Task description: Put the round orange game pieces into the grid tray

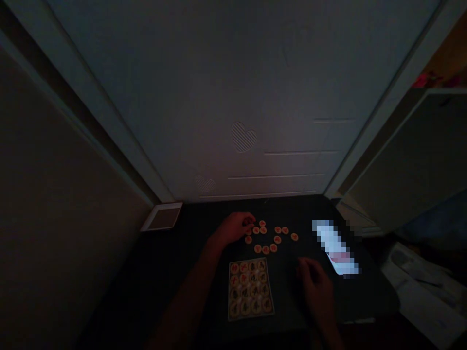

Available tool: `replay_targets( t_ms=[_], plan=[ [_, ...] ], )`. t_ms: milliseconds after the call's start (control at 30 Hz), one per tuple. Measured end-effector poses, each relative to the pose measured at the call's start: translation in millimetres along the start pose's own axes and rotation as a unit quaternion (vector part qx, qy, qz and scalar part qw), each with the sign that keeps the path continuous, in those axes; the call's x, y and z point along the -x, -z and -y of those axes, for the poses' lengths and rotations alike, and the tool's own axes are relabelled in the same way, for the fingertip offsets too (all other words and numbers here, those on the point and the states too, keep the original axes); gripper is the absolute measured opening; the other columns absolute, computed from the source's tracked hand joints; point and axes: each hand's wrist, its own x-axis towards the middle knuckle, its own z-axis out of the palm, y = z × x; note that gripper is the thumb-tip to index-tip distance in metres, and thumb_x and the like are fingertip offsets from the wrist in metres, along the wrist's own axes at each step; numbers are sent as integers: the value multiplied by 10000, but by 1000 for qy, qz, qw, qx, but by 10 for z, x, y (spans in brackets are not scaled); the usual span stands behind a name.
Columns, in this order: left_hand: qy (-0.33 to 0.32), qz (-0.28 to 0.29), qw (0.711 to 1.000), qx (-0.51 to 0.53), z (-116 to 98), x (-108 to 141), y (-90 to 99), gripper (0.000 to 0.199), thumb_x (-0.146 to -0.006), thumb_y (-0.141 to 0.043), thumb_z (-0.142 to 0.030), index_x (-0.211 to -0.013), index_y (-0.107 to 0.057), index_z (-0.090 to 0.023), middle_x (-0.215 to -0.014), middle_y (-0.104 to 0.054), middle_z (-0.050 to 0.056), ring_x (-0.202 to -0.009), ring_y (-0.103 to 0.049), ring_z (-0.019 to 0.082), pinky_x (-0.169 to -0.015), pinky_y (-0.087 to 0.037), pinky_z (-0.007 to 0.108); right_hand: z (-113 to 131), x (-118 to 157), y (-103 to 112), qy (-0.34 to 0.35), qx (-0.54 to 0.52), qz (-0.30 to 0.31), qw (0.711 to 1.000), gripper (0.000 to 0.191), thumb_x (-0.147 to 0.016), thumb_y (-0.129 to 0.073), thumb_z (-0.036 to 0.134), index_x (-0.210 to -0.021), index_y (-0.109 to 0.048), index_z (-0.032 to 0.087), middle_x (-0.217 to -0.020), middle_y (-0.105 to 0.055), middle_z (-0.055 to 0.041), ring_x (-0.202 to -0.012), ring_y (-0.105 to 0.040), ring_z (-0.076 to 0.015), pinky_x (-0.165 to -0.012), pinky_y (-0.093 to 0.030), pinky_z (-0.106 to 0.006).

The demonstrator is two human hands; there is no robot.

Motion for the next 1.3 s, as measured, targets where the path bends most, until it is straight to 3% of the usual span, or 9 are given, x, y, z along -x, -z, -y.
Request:
replay_targets(
  t_ms=[133, 300, 567, 800, 1100, 1300],
  plan=[
    [17, 10, 1000, 17, 79, 71, 74, 221, -880, -608, -238, -1073, -706, -199, -929, -782, 34, -853, -727, 181, -750, -529, 263, -18, -1, -1, -5, -4, -2, 1000, 493, -851, -598, 634, -978, -732, 177, -750, -724, -48, -723, -670, -238, -629, -507, -298],
    [37, 27, 999, 18, 71, 199, 75, 201, -868, -640, -375, -936, -724, -206, -810, -771, 21, -749, -721, 192, -635, -500, 256, 12, 14, 3, -6, -6, -6, 1000, 484, -850, -605, 628, -974, -734, 178, -731, -720, -48, -693, -666, -236, -608, -498, -298],
    [49, -1, 999, 24, 113, 115, 0, 236, -859, -634, -351, -1024, -721, -206, -982, -772, 53, -896, -714, 203, -762, -523, 277, 64, 10, 4, 8, 0, 3, 1000, 486, -863, -584, 629, -980, -729, 180, -756, -725, -47, -711, -661, -228, -633, -496, -298],
    [92, 11, 995, 31, 343, 25, -94, 263, -811, -685, -423, -940, -754, -205, -853, -781, 37, -816, -723, 206, -689, -525, 268, 65, 7, -5, 7, -19, -6, 1000, 507, -840, -604, 651, -947, -733, 172, -720, -724, -47, -686, -663, -226, -614, -493, -295],
    [86, 12, 996, 38, 304, 105, -70, 356, -810, -684, -522, -989, -780, -230, -897, -784, 37, -818, -712, 203, -675, -513, 256, 106, 10, 0, 17, -12, -7, 1000, 523, -829, -606, 670, -924, -738, 173, -704, -721, -49, -670, -660, -227, -599, -491, -294],
    [97, -18, 995, 16, 336, 126, -57, 336, -819, -672, -475, -1007, -774, -215, -935, -768, 57, -849, -704, 214, -723, -523, 273, 96, 7, -2, 23, -12, -3, 1000, 506, -844, -600, 644, -944, -739, 168, -721, -726, -57, -683, -665, -229, -600, -491, -294]
  ],
)
